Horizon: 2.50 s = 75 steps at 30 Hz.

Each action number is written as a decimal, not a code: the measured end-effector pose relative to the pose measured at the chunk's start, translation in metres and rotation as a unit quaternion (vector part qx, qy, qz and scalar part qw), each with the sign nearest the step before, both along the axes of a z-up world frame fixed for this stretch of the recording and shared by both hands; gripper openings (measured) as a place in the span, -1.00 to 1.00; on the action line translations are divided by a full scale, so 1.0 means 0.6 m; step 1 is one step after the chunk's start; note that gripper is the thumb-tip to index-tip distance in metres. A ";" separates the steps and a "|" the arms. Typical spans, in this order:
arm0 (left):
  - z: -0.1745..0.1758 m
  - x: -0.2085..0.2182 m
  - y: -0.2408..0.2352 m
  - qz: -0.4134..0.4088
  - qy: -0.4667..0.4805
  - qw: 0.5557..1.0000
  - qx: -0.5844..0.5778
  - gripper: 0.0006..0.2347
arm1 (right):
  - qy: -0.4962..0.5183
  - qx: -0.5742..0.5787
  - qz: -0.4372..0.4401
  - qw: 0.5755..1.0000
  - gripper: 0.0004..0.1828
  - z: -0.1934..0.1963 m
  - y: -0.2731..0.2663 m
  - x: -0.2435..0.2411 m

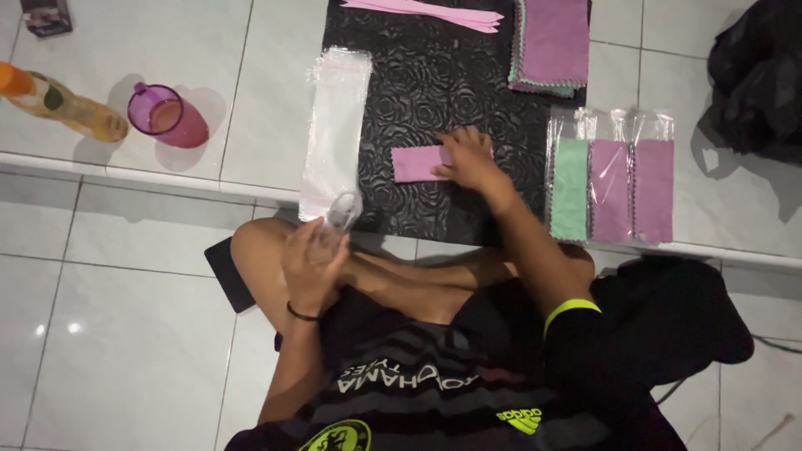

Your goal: Folding small microfiber cloths and placing them into individual plastic bags for retail packaging.

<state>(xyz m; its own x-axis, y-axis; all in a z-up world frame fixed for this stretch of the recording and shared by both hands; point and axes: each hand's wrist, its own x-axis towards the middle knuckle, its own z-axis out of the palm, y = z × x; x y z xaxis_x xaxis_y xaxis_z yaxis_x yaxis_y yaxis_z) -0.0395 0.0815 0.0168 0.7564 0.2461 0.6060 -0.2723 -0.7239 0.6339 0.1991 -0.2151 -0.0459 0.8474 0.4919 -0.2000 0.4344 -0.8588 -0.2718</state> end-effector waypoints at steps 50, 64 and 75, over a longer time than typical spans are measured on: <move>0.031 0.110 0.013 -0.186 0.167 0.954 0.168 -0.56 | -0.171 0.184 0.033 0.967 -0.74 -0.045 -0.054 -0.117; -0.004 0.149 -0.045 -0.235 0.388 0.862 0.226 -0.51 | -0.055 0.442 -0.017 0.895 -0.68 0.031 -0.080 -0.151; -0.063 0.162 -0.079 -0.275 0.373 0.859 0.220 -0.43 | -0.072 0.424 0.066 0.901 -0.82 0.053 -0.077 -0.154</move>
